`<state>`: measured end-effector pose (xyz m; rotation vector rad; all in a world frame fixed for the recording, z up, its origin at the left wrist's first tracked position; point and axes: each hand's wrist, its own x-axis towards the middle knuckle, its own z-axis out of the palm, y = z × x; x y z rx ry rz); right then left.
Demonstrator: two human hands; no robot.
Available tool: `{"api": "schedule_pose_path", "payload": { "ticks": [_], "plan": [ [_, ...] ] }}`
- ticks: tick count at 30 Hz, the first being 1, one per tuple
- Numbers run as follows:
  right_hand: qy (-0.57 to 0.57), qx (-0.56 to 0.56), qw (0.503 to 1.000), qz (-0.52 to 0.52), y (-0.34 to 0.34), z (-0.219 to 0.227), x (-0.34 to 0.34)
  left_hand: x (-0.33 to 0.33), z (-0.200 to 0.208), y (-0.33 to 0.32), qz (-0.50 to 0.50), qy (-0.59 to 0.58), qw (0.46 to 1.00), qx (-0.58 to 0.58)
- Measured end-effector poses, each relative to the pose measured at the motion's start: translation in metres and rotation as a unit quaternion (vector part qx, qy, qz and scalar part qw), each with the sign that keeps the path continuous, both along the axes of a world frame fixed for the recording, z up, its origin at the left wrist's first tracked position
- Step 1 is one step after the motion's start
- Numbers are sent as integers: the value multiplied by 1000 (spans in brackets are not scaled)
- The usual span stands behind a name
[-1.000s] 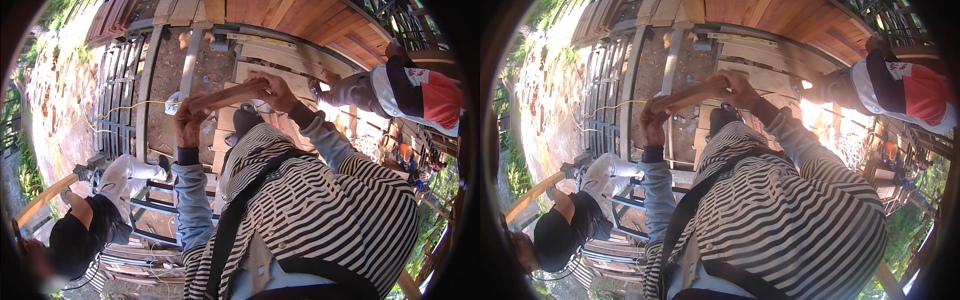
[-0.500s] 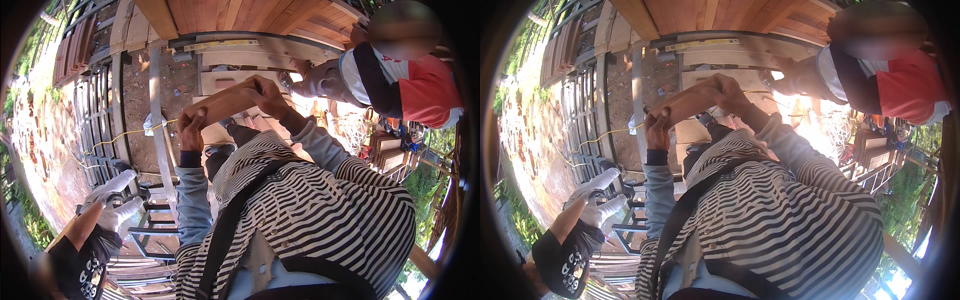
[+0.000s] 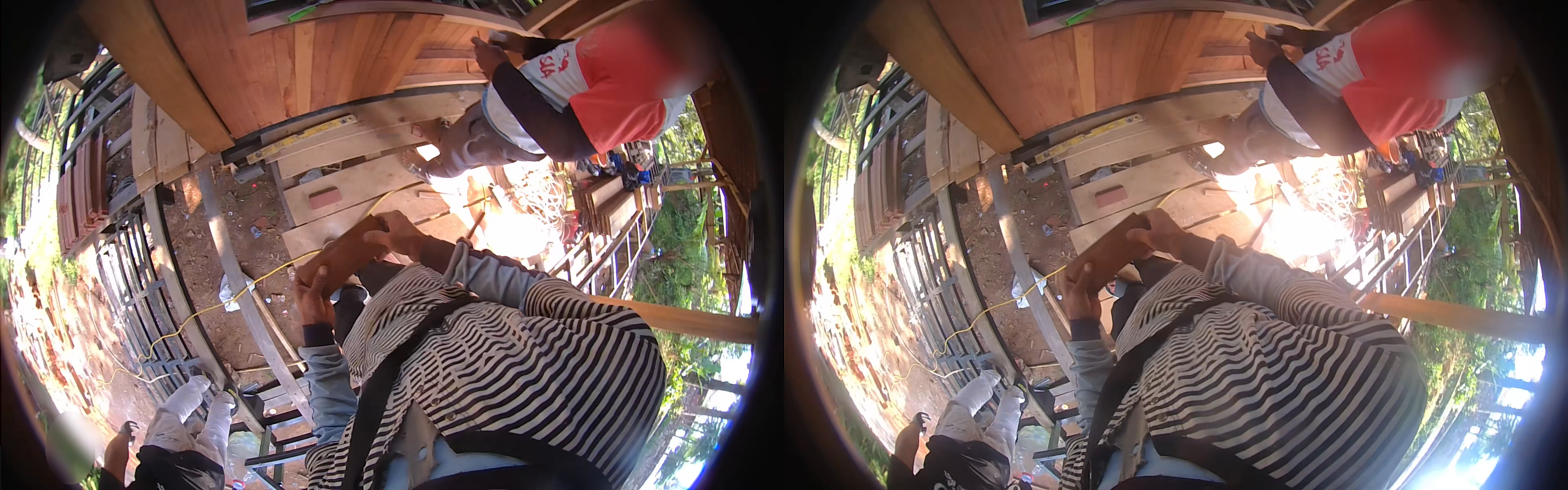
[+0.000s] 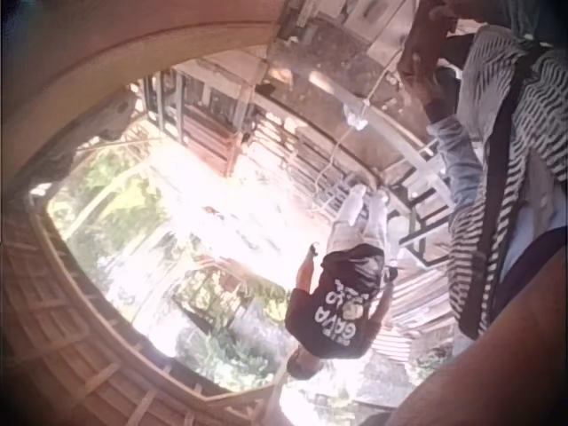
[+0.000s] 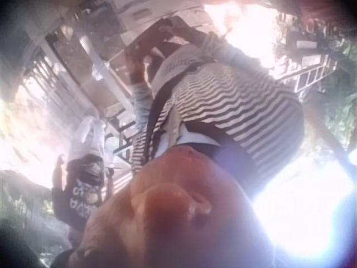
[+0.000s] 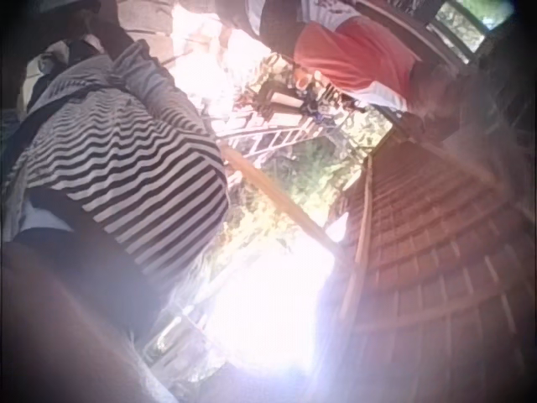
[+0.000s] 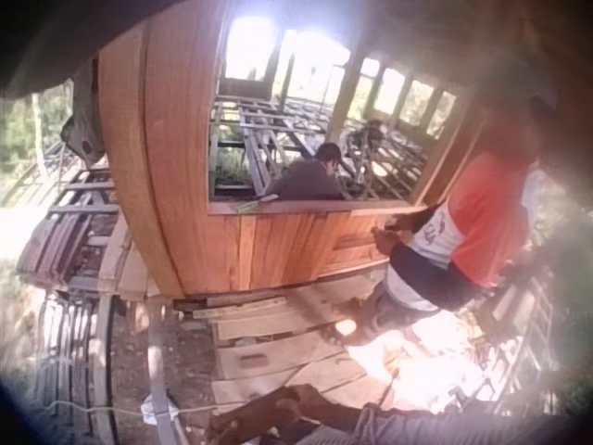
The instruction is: The person positions and secures wooden planks onto a curved wooden framework. They use a nail gun to fasten the planks and a hammer to adjust them, working alongside another person who also uses a nail gun.
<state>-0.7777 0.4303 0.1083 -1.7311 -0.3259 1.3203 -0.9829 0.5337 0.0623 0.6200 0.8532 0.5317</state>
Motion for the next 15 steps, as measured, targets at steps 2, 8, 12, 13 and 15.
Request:
{"api": "schedule_pose_path", "payload": {
  "ticks": [2,8,12,13,15],
  "plan": [
    [-23,-15,1000,11,-5,-6,-9,-10,-11,-3,-34,-10,997,-72],
    [85,8,996,6,-12,-21,-21,-20,-13,0,27,6,998,-60],
    [42,-16,999,28,-4,-35,-7,-7,-18,11,-7,16,998,-57],
    [-1,-27,1000,15,-5,-63,-3,2,-20,18,-19,17,998,-60],
    [26,-42,999,-22,8,-65,-9,12,-10,34,-29,51,997,-48]
  ]
}}
